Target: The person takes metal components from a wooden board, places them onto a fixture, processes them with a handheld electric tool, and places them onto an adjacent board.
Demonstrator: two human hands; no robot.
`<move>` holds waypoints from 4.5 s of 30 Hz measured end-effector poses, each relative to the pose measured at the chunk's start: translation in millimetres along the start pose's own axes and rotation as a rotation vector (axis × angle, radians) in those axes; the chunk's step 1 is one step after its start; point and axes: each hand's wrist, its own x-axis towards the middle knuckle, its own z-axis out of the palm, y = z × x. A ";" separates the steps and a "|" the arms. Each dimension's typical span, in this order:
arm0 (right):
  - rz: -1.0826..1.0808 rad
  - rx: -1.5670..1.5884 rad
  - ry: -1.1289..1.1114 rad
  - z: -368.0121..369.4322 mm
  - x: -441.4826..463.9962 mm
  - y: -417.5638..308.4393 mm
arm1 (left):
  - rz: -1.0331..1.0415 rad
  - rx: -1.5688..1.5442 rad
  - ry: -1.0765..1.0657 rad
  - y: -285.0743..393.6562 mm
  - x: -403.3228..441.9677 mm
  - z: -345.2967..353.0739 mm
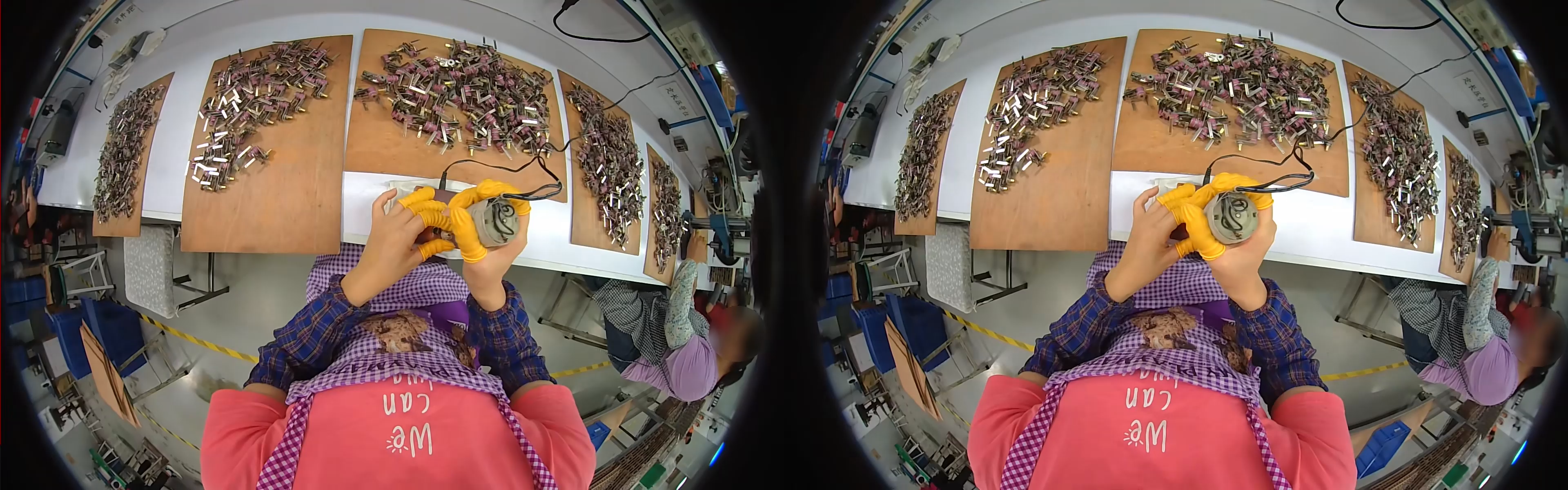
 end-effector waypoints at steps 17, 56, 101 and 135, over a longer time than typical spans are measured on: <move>-0.135 -0.122 -0.085 -0.8 -7.8 3.4 | 0.036 0.053 0.021 0.6 -1.2 4.8; 0.173 0.006 0.439 -66.3 10.6 6.3 | 0.001 0.540 0.020 -76.9 76.9 -52.1; 0.102 0.051 0.071 -1.6 2.0 -2.4 | -0.121 -0.075 -0.188 5.2 7.6 -13.6; -0.190 -0.184 -0.055 2.3 0.8 2.3 | -0.029 -0.054 -0.050 2.2 4.4 -1.9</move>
